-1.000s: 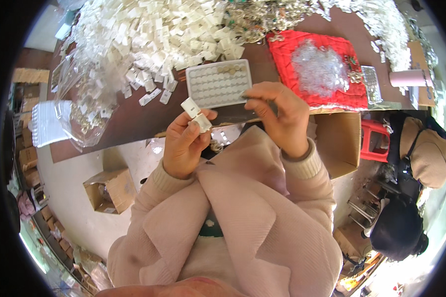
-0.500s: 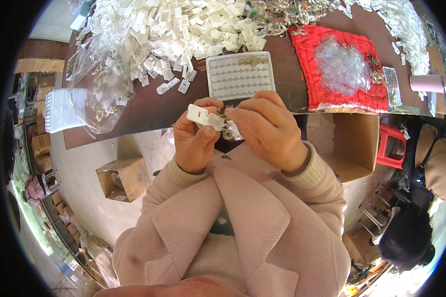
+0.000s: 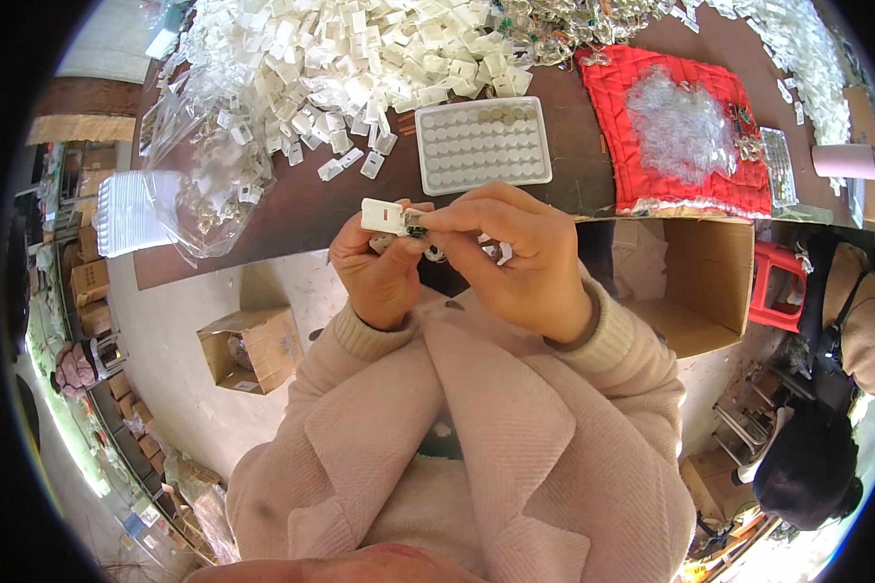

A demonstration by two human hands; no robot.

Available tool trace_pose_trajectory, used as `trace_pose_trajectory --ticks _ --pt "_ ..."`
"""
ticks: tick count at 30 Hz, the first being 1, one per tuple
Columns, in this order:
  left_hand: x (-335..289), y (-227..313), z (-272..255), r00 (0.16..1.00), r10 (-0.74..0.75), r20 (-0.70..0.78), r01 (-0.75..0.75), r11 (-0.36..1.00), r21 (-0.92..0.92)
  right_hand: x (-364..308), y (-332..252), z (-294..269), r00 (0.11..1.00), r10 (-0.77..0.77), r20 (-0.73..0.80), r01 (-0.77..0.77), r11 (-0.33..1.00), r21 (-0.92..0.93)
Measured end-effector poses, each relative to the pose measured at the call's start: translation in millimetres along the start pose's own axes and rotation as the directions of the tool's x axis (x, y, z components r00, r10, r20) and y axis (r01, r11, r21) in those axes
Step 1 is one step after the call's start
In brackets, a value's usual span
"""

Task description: The person repeatedly picks small white plastic housings and metal components from a table, inserts the metal parts into the housings, and places the assembled units into a white tray. The person also uses a small flashlight to illuminate the components during assembly.

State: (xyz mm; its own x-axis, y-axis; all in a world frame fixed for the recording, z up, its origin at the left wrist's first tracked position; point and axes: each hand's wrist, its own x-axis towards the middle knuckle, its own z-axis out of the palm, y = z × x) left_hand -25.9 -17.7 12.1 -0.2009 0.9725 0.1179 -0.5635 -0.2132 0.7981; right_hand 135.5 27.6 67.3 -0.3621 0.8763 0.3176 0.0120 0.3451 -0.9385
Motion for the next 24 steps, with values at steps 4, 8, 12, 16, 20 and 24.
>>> trace_pose_trajectory --ticks 4,8,12,16,20,24 --pt "0.1 -4.9 0.8 0.996 0.061 -0.058 -0.064 0.997 -0.037 -2.9 4.0 4.6 0.997 0.069 0.032 -0.073 0.987 0.145" --pt "-1.4 -7.4 -0.3 0.993 0.074 -0.095 -0.071 0.997 0.033 -4.7 8.4 11.9 0.998 0.046 -0.033 -0.044 0.998 0.047" --pt "-3.4 -9.3 1.5 0.984 0.113 -0.137 -0.102 0.991 0.084 -4.1 10.3 18.3 0.998 0.003 -0.060 -0.007 0.998 -0.055" --pt "-3.5 -11.1 4.2 0.975 0.137 -0.173 -0.122 0.988 0.094 -1.5 9.1 22.9 0.998 -0.010 -0.058 0.005 0.996 -0.085" --pt "-3.4 -11.2 5.1 0.970 0.145 -0.197 -0.124 0.986 0.116 -1.1 6.3 21.7 0.994 0.040 -0.102 -0.044 0.998 -0.038" --pt "-3.4 -11.3 5.8 0.969 0.178 -0.169 -0.150 0.975 0.165 -1.1 5.9 18.0 0.990 0.106 -0.089 -0.106 0.994 0.005"
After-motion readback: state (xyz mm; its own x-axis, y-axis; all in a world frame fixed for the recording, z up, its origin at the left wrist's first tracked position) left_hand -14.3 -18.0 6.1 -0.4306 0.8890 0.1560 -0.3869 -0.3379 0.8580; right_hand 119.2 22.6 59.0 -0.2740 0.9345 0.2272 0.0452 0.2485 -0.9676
